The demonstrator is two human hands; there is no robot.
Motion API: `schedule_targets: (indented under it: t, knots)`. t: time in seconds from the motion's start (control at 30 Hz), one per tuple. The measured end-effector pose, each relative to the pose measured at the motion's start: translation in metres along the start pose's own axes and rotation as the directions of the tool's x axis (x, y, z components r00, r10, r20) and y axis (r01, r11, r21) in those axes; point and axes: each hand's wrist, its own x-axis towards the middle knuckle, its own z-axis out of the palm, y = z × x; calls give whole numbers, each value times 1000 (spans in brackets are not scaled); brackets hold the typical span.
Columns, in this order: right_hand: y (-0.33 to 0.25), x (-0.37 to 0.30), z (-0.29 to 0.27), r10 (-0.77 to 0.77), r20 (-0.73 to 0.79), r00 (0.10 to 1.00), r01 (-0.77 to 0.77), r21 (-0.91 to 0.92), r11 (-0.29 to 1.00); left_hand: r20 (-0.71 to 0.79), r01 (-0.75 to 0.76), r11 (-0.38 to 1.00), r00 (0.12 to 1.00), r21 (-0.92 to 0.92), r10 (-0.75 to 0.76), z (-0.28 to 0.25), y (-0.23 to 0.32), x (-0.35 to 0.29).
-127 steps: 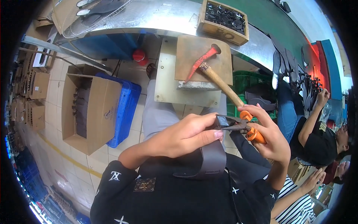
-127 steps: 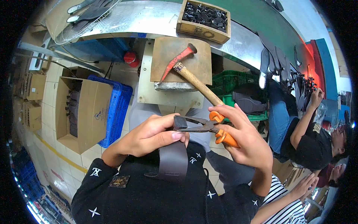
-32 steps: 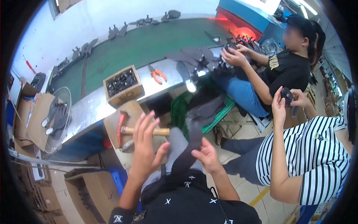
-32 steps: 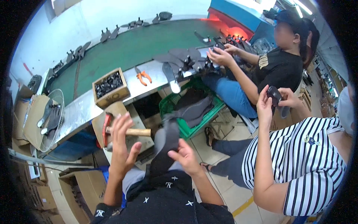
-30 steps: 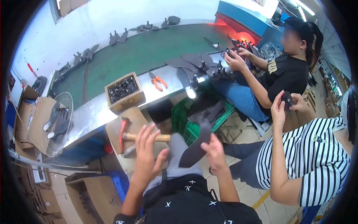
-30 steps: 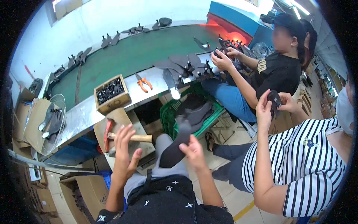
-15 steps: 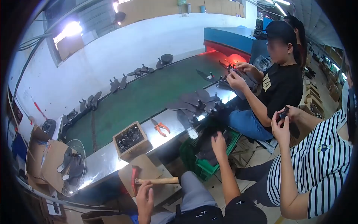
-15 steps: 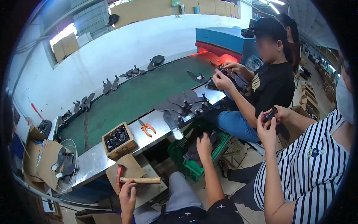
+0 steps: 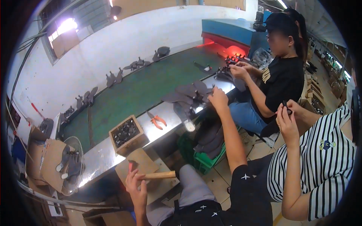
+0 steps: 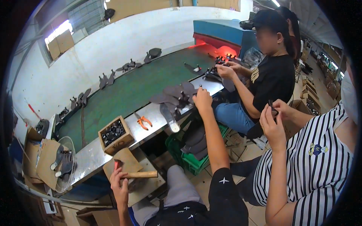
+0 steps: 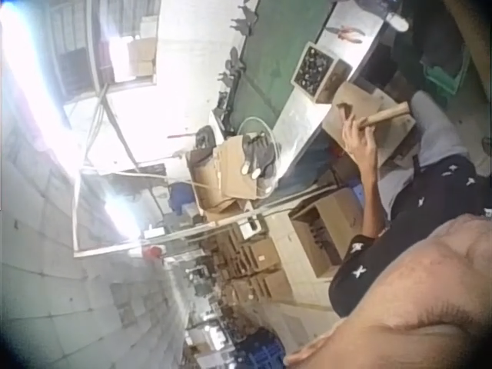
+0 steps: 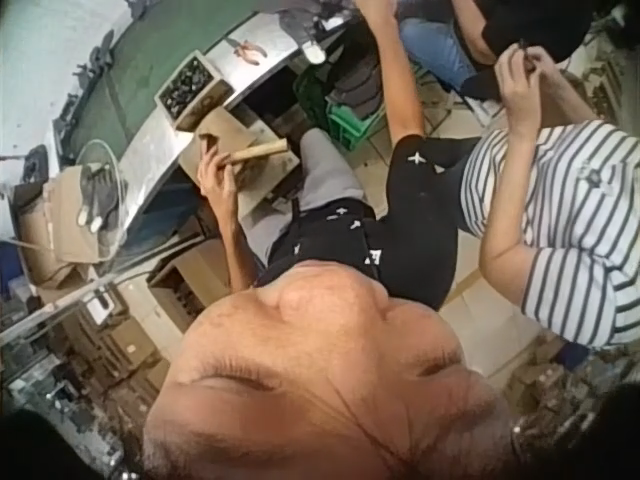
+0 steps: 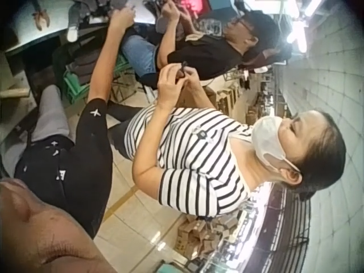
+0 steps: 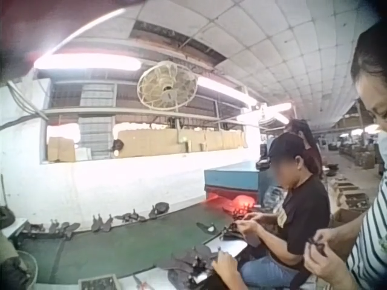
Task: Hammering tacks into shoe components and trimming materials with scissors at a factory workbench.
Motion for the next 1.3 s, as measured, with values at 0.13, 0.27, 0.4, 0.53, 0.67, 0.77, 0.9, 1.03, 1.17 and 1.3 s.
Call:
schedule_targets:
  t: [0.13, 0.27, 0.4, 0.53, 0.67, 0.77, 0.9, 1.03, 1.17, 1.3]
  knots:
    - [24, -4, 28, -197, 394, 898, 122, 208, 970, -40, -29, 996, 999, -84, 26, -4, 9, 3]
    - [63, -17, 38, -280, 264, 923, 245, 158, 957, -43, -34, 996, 999, -81, 31, 3, 13, 1]
    - [-61, -30, 28, -426, 81, 901, 405, 193, 894, -156, -10, 1000, 988, 23, 13, -7, 10, -10]
    - [-63, -12, -48, -488, -219, 845, 520, 121, 846, -144, 5, 998, 989, -62, -14, -17, 12, -13]
    - [-122, -13, -129, -488, -431, 759, 562, 56, 825, -162, -33, 998, 987, -53, 24, -26, 42, -6]
    - [-222, -66, -191, -791, -109, 603, 778, 300, 552, -295, -112, 992, 951, -54, 91, -44, 76, -1]
    - [-287, -153, -221, -990, -76, 120, 648, 761, 20, -129, -177, 978, 978, -108, 163, -59, 67, -14]
    - [-300, -215, -170, -974, -20, 226, 347, 936, 61, 93, 86, 658, 995, -748, -25, -70, 38, -51]
    - [-268, -268, -94, -814, 246, 525, 592, 582, 558, 184, 308, 414, 932, -857, -312, -70, 7, -66]
    - [-215, -293, -70, -537, 632, 558, 348, 410, 843, 149, 294, 386, 920, -874, -363, -63, -9, -51]
